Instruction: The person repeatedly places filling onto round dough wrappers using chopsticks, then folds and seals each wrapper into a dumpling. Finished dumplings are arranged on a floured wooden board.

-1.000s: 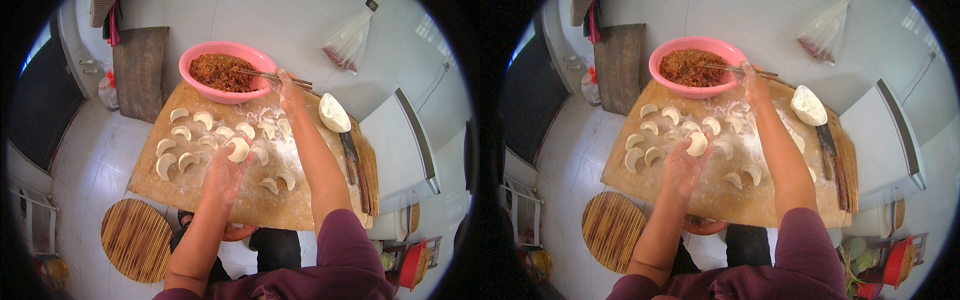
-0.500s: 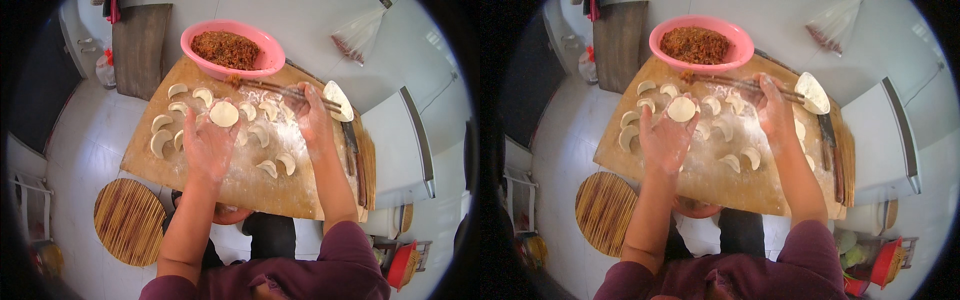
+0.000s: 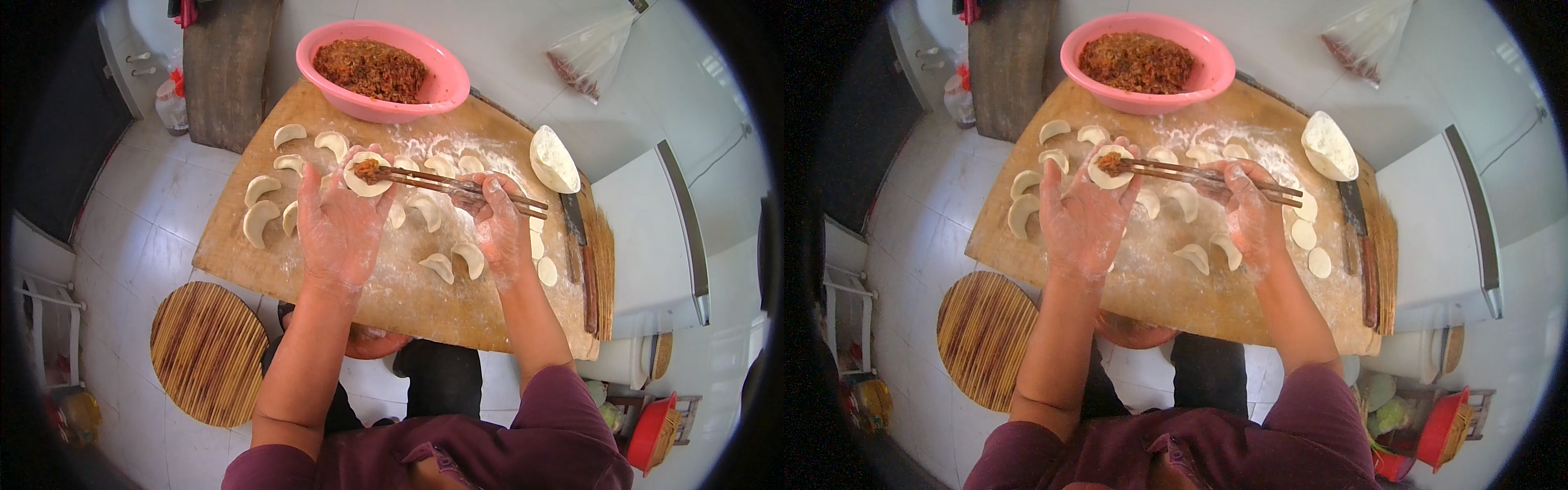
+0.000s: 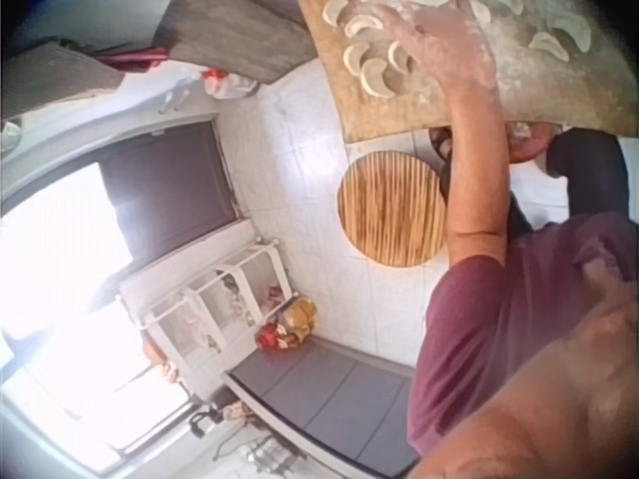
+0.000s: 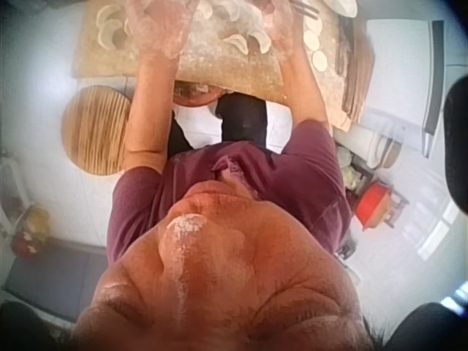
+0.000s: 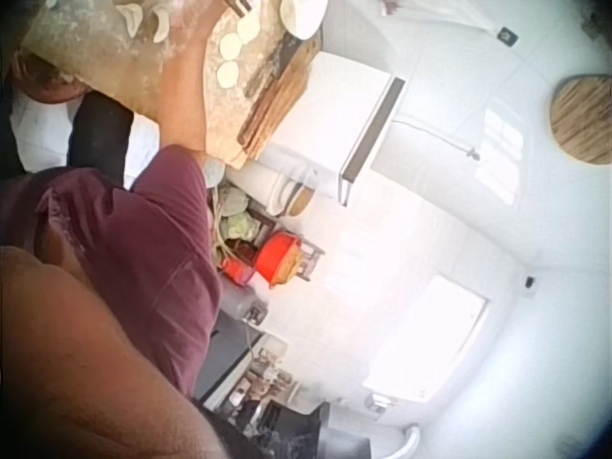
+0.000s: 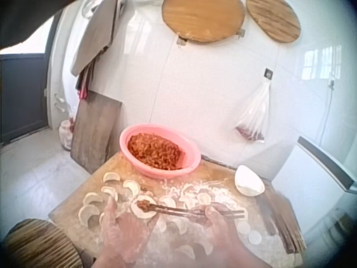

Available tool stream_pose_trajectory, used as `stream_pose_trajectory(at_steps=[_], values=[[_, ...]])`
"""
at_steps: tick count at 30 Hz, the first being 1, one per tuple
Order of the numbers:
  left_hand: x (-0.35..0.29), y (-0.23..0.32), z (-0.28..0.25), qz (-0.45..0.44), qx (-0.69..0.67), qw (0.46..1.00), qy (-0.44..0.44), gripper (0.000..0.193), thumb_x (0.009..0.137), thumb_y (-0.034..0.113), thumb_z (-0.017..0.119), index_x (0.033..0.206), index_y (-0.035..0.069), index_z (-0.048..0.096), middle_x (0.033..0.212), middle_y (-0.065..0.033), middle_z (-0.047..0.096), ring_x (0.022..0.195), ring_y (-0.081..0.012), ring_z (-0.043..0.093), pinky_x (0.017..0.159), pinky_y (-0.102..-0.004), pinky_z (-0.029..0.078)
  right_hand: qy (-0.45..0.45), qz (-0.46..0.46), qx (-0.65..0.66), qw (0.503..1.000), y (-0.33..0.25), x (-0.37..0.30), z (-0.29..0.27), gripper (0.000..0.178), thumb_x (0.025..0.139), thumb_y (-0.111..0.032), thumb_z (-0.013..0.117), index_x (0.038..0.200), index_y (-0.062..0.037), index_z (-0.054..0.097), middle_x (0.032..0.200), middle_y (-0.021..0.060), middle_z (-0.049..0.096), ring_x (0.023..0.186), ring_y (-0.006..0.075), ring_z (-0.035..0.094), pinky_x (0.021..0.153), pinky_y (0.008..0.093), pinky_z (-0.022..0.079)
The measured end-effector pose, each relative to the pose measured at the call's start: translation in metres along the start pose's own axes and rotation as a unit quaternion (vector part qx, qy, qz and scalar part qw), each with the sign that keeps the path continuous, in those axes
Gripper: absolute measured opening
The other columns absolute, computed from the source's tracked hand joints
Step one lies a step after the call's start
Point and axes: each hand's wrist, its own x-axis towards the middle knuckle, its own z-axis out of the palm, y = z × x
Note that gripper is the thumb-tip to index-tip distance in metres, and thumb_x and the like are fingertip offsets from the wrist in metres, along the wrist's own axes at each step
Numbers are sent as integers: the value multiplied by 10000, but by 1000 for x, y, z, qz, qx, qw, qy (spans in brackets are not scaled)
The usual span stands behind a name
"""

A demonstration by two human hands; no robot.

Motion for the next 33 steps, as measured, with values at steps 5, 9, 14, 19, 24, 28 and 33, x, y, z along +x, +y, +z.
stream_pose_trajectory(at_steps=[5,9,14,19,24,28,33], values=[[-1,0,1,6,7,1000,7,696,1027,502,441,1393,-87,388,1402,-226,504,1315,-348,486,1129,-466,371,-39,-4,-41,998,-15,-3,4,183,984,-123,617,1083,29,634,1085,197,699,976,284,699,908,432,570],[-1,-1,1,0,-5,1000,24,679,1036,473,429,1407,-92,361,1391,-248,503,1312,-353,493,1124,-470,388,-53,-22,-77,995,-23,-4,-1,187,980,-129,624,1071,33,644,1066,202,710,948,274,706,888,404,578],[0,2,-4,-23,-42,999,25,638,1053,424,410,1417,-96,339,1385,-276,493,1302,-367,502,1127,-488,400,-71,-29,-123,989,-48,-2,-3,174,990,-135,607,1053,26,625,1057,205,710,945,270,704,889,403,574],[3,4,-13,-57,-44,997,23,586,1060,408,413,1390,-75,367,1376,-236,506,1288,-345,510,1117,-499,406,-64,-19,-109,992,-56,15,-17,214,991,-188,612,1056,16,614,1035,205,706,937,281,699,877,420,574],[0,1,-5,-74,-21,996,55,548,1066,412,416,1323,-71,418,1343,-204,531,1264,-312,524,1099,-484,419,-91,-4,-70,993,-50,30,-16,244,984,-221,629,1034,18,635,1023,199,711,887,284,714,826,413,593],[1,0,-6,-80,-18,995,58,531,1071,406,403,1330,-57,420,1359,-195,524,1280,-302,512,1107,-489,409,-95,12,-82,992,-46,34,-14,246,982,-230,638,997,15,649,1007,194,716,869,274,720,812,407,601],[1,1,-8,-84,9,994,67,514,1083,387,376,1365,-42,375,1366,-190,517,1288,-292,505,1110,-494,405,-97,28,-100,990,-49,37,-11,220,979,-222,644,990,-3,645,996,194,718,860,269,723,800,404,604]])
